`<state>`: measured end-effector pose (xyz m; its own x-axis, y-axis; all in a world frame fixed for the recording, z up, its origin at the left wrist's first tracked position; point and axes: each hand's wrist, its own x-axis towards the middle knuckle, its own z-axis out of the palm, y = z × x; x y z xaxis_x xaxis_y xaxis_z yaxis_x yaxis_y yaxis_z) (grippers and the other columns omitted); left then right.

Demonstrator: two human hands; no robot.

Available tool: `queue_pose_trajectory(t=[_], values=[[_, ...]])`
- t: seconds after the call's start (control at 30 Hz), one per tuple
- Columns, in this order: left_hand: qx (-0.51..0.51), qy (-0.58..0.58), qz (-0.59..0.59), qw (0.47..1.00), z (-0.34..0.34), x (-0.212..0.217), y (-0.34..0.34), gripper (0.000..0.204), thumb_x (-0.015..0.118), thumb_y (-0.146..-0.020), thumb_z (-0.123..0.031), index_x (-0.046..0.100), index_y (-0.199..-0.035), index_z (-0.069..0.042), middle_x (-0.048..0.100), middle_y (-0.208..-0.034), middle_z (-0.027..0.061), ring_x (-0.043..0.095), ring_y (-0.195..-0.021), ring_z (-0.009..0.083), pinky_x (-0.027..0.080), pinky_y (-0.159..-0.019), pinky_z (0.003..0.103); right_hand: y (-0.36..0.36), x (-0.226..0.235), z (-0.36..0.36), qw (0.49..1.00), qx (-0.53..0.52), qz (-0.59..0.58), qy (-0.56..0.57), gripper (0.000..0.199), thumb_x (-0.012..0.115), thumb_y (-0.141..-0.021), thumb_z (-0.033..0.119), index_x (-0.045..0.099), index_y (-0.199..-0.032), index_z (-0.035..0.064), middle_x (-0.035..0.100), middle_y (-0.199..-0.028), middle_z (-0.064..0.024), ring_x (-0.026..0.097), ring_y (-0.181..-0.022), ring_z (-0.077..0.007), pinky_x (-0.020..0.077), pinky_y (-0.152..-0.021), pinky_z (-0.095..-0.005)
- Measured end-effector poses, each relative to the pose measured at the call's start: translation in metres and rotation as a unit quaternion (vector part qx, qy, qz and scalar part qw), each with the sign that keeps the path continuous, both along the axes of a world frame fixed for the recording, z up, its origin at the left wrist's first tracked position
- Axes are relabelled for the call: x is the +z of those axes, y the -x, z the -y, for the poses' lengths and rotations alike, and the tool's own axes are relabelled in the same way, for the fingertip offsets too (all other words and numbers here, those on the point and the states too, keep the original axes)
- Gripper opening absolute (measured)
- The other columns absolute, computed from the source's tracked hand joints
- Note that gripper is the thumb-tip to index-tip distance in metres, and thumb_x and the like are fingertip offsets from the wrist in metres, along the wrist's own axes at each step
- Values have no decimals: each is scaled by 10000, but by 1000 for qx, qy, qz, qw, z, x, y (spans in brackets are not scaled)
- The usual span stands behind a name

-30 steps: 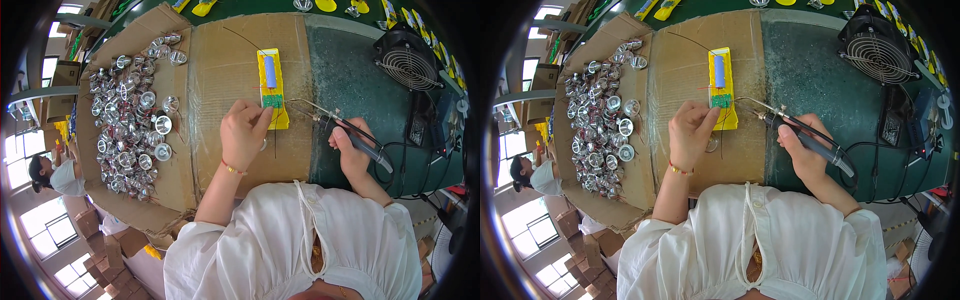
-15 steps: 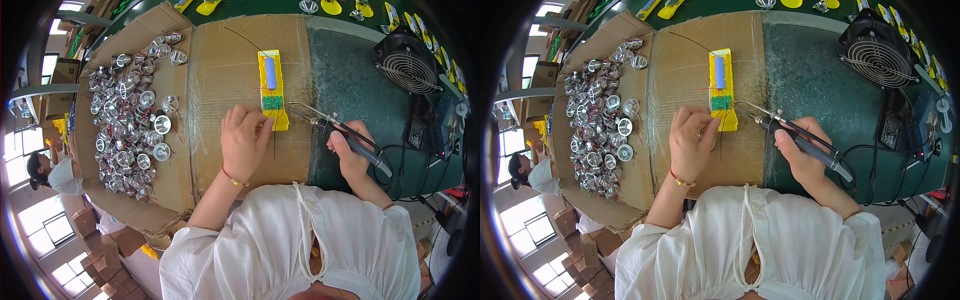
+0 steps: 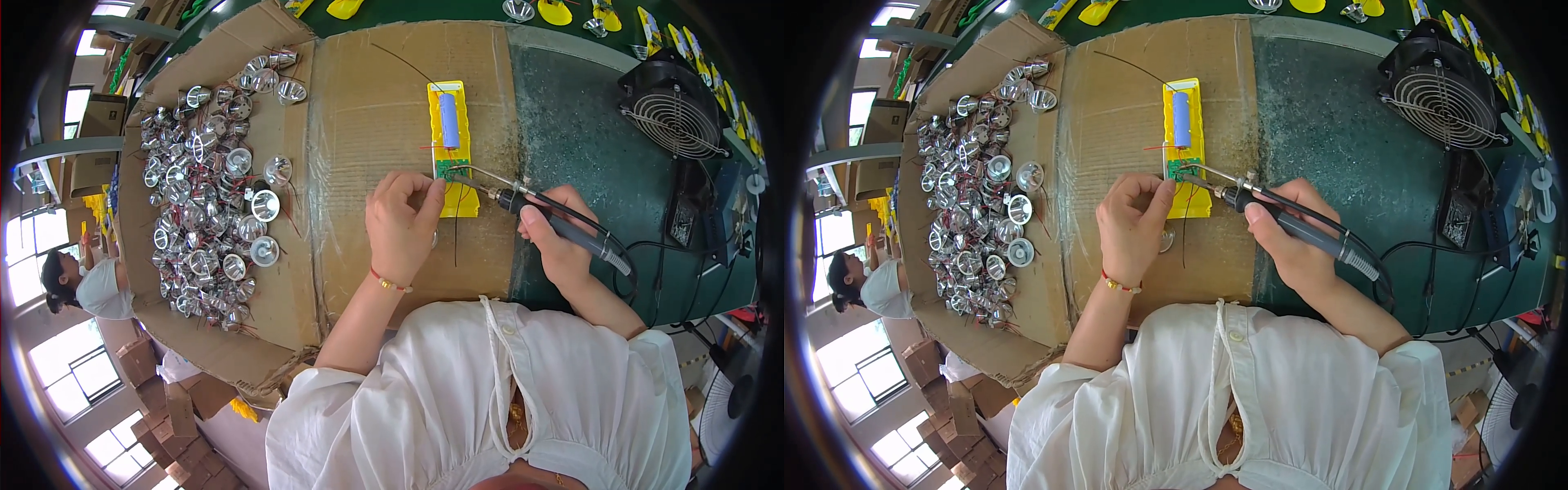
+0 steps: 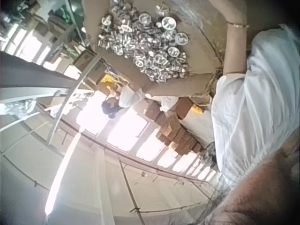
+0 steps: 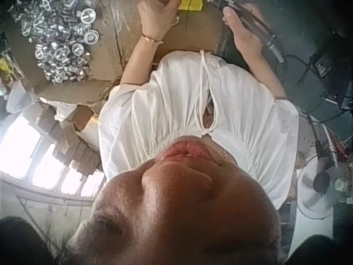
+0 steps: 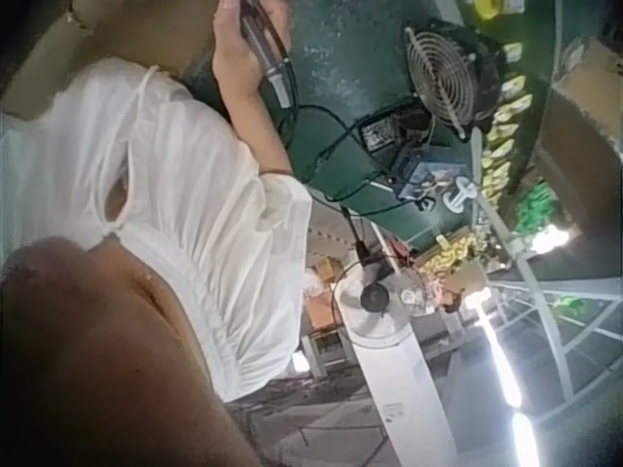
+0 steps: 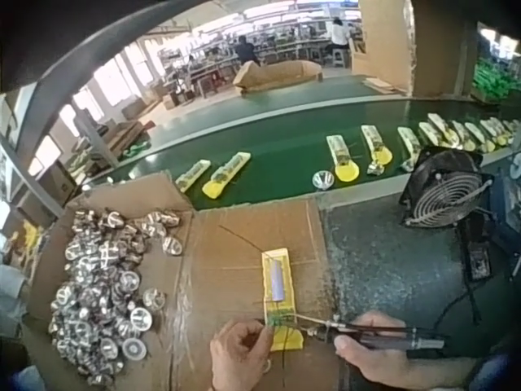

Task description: Soldering wires onto circuit boards and assembling reflectors into flashlight housings on a factory line.

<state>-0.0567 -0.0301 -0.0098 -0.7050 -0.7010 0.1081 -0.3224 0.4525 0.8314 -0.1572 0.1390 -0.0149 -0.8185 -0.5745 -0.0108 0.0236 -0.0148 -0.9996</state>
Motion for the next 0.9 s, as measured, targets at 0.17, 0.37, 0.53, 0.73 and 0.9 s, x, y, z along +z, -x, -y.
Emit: queue_pose_trajectory(t=[0.17, 0.37, 0.53, 0.73, 0.9], values=[[-1, -21, 25, 999, 0, 1, -2, 159, 657, -789, -110, 598, -762, 35, 568, -709, 52, 529, -567, 78, 423, -523, 219, -2, 0, 0, 999, -1, 30, 10, 136, 636, -792, 75, 538, -851, 1, 591, -667, -48, 550, -593, -71, 442, -535, -204], [9, -28, 1, 1000, -1, -1, -2, 125, 658, -749, -87, 599, -697, 11, 577, -677, 92, 548, -516, 169, 426, -491, 279, -1, 6, -9, 994, -38, 90, 54, 131, 611, -812, 77, 523, -866, -3, 589, -697, -68, 566, -602, -91, 465, -534, -212], [18, -40, 14, 999, 1, -1, -1, 132, 663, -746, -97, 600, -695, 7, 584, -677, 89, 562, -529, 167, 434, -500, 275, 2, -5, -13, 993, -41, 97, 50, 125, 607, -812, 71, 524, -867, -5, 585, -687, -69, 559, -591, -94, 456, -525, -211], [27, -58, 13, 998, 6, 5, 5, 148, 692, -719, -141, 613, -689, -20, 632, -659, 78, 615, -549, 167, 471, -523, 284, 17, -3, -26, 993, -74, 82, 51, 112, 600, -811, 57, 521, -861, -5, 575, -673, -69, 545, -573, -95, 440, -518, -207], [-123, 18, 180, 976, 23, 17, 37, 186, 635, -733, -214, 640, -676, -37, 612, -580, 91, 603, -514, 245, 474, -511, 330, 29, -15, -47, 991, -118, 67, 14, 112, 602, -820, 75, 522, -851, 4, 565, -665, -61, 536, -571, -93, 433, -521, -203]])
